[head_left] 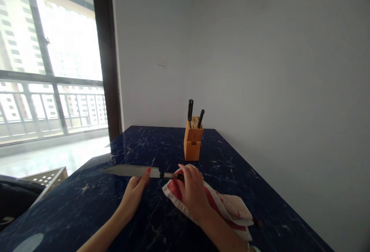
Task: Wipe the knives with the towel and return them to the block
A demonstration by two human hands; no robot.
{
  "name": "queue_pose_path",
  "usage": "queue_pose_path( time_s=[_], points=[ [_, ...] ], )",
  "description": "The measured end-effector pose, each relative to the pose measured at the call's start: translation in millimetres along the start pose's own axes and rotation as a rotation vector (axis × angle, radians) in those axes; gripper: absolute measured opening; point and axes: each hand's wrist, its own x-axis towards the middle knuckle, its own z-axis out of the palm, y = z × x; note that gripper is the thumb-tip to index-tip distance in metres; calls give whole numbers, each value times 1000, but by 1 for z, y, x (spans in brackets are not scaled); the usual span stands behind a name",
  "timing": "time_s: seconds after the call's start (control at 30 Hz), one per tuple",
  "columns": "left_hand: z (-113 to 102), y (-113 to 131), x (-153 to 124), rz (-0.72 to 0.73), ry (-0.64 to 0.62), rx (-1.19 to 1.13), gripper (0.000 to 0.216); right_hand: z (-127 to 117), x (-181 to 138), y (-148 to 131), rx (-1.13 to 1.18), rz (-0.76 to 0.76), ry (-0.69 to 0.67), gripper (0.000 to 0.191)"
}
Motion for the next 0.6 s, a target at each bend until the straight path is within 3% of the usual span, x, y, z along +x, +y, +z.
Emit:
queue_pose_path(
  time_s=[0.07,0.2,0.37,0.47,0.6],
  points=[
    [-1,2,2,-2,100,35,47,4,-3,1,-14,52,28,21],
    [-3,6,3,-9,208,131,47,19,-12,1,-78,8,-112,16],
    [0,3,2,-20,171,236,49,23,-7,14,-102,78,-128,3],
    [4,-3,1,8,129,289,49,15,1,26,-88,171,-24,4],
    [15,-13,-1,36,-33,327,48,11,4,27,0,191,107,2]
  ],
)
